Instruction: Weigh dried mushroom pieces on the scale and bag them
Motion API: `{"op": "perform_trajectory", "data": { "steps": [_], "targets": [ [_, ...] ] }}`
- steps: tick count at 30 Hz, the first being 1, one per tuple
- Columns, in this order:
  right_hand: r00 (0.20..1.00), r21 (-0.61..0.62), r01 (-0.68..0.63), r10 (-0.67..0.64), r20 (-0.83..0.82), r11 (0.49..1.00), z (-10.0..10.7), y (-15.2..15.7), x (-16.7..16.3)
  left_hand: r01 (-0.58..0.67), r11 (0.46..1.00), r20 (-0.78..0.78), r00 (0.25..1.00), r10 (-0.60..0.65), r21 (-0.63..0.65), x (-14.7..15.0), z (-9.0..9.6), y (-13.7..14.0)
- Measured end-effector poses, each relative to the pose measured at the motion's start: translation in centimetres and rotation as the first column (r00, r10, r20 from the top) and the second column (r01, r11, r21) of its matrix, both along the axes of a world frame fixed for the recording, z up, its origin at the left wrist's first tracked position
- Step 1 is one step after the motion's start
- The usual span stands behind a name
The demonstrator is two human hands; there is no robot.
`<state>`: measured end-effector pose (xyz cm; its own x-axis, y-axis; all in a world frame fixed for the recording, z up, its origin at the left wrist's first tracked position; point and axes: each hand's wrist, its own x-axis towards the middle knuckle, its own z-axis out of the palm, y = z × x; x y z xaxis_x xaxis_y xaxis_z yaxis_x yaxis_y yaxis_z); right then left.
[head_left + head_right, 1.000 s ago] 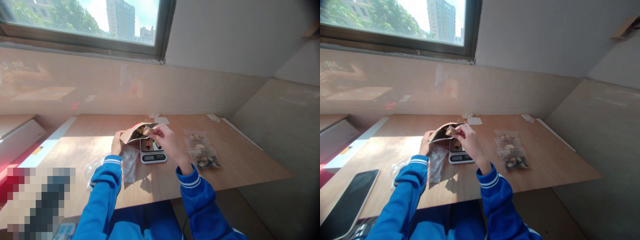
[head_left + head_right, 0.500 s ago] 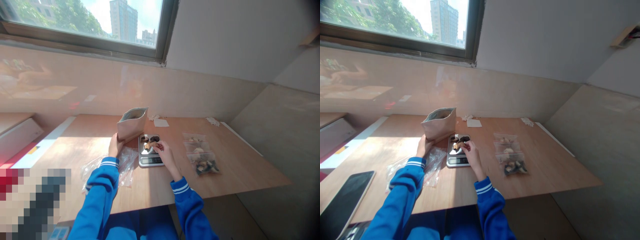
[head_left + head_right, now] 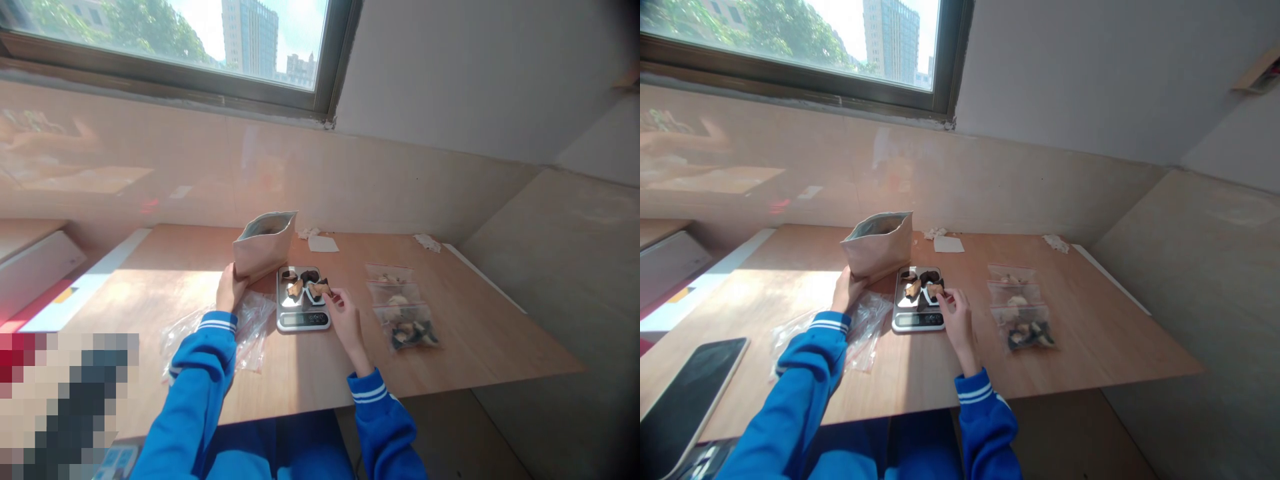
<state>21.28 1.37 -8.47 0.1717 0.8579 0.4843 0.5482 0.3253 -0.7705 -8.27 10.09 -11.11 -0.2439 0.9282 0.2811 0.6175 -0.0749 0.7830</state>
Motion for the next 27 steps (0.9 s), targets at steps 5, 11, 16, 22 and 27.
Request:
{"op": "perform_trajectory", "data": {
  "steps": [5,11,16,22,27],
  "targets": [
    [0.999,0.036,-0.051,0.051,0.004,0.998,0.6,-2.3,-0.7,-0.001,1.000,-0.018,1.000,0.000,-0.014,0.1,-0.1,0.3],
    [0.994,0.050,-0.110,0.110,0.004,0.993,0.9,-3.7,-1.9,0.000,1.000,-0.029,1.000,0.000,-0.009,0.1,0.0,0.4],
    [0.986,0.062,-0.129,0.121,0.117,0.990,0.4,-2.6,-3.7,-0.009,1.000,-0.045,0.999,0.008,-0.025,0.2,0.3,0.2],
    [0.912,-0.009,-0.083,0.080,0.403,0.996,-0.3,-0.3,-5.0,0.004,1.000,-0.057,0.998,-0.006,-0.024,0.2,0.6,0.2],
    [0.876,-0.050,-0.092,0.105,0.471,0.994,-0.9,0.0,-4.5,0.015,1.000,-0.056,0.998,-0.016,-0.007,0.3,0.7,0.1]
  ]
}}
